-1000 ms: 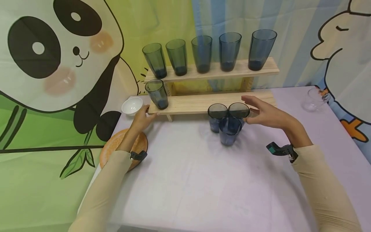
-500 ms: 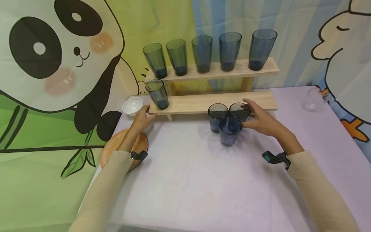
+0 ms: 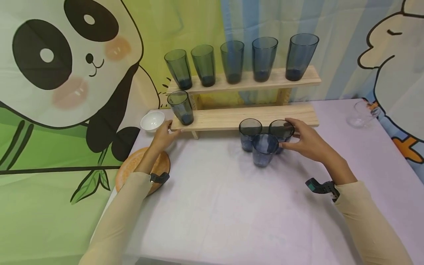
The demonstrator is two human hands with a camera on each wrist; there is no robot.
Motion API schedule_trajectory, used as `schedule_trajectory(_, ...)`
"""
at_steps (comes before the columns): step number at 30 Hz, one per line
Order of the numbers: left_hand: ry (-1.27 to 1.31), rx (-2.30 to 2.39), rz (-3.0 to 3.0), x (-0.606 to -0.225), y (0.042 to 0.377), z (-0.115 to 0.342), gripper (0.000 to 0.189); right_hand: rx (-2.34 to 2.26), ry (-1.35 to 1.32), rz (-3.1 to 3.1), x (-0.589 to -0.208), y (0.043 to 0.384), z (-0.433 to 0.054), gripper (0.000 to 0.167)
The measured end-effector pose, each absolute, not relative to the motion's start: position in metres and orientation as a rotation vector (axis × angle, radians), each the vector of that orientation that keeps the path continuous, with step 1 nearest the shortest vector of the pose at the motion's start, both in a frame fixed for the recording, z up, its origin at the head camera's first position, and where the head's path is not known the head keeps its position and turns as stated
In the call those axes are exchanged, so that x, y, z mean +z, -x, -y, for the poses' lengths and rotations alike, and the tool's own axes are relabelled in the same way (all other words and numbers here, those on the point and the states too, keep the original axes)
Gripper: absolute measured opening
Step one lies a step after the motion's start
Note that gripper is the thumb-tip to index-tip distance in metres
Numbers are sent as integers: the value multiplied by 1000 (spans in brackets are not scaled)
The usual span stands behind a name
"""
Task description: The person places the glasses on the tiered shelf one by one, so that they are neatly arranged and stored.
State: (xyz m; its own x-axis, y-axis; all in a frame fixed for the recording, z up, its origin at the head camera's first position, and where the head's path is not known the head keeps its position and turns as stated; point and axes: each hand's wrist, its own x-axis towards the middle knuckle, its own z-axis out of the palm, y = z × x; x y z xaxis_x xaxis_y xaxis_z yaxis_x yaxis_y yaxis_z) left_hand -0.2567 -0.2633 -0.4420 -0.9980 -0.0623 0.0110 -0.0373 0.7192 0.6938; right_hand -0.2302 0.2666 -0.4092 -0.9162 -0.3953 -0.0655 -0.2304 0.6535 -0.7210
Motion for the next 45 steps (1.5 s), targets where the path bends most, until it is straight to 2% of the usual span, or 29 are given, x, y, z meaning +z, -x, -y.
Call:
schedule_trajectory(3,-77,-1173,2879,-441,256,262,81,-1246,517,-2577,-421,228,-270,101)
schedule_trajectory(9,-110,-1179,2894,-440,255,261,83,-1473,638,-2499,-451,224,-270,81)
schedule_trajectory(13,-104,-1182,2885,-441,256,261,82,-1589,695,-2476,-464,225,-269,79)
schedule_trajectory(17,-81,-1180,2879,-442,257,261,81,-1598,625,-2523,-469,225,-268,74)
schedule_trajectory(30,-102,-1177,2885,-441,256,261,82,-1535,461,-2604,-470,225,-267,72)
schedule_trajectory(45,-97,-1155,2891,-440,256,260,80,-1464,415,-2668,-467,225,-266,73)
